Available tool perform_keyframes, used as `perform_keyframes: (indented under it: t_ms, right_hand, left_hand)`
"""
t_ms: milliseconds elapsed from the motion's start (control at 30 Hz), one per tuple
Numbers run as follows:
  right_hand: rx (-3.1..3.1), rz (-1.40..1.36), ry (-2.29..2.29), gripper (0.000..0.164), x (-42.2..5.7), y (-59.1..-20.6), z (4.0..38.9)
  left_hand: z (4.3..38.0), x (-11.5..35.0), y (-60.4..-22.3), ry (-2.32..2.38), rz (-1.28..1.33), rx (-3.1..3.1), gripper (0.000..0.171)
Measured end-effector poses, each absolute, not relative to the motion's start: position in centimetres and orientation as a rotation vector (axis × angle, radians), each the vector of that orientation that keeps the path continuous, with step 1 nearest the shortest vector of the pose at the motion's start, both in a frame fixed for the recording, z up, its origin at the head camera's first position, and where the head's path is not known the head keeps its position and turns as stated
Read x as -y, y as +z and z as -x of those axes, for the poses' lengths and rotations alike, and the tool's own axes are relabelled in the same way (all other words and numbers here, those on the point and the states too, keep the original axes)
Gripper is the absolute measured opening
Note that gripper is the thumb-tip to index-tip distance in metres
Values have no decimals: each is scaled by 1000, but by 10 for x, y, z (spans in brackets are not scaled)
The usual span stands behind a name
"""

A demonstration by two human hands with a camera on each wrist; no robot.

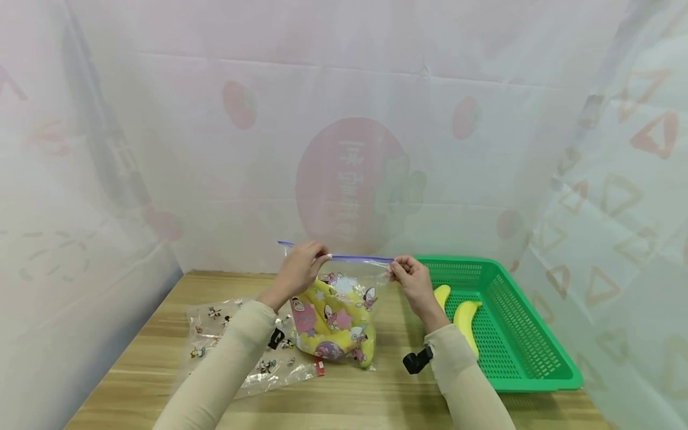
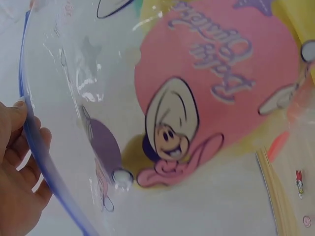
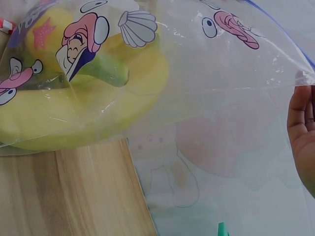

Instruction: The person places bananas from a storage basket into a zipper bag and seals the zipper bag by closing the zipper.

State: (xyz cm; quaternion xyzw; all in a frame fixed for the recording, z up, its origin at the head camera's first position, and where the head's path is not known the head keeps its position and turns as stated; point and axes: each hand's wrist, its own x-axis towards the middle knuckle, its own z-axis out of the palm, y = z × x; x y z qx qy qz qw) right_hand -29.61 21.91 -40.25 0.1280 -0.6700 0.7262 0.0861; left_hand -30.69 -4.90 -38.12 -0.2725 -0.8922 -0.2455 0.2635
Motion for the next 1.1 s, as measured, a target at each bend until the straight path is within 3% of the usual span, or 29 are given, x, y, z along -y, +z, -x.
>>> perform_keyframes:
  t_ms: [1100]
  right_hand:
    - [1994,-339,2121,12,-220,-397,302]
  left_hand:
    - [318,123,-378,-776,587,2456,9]
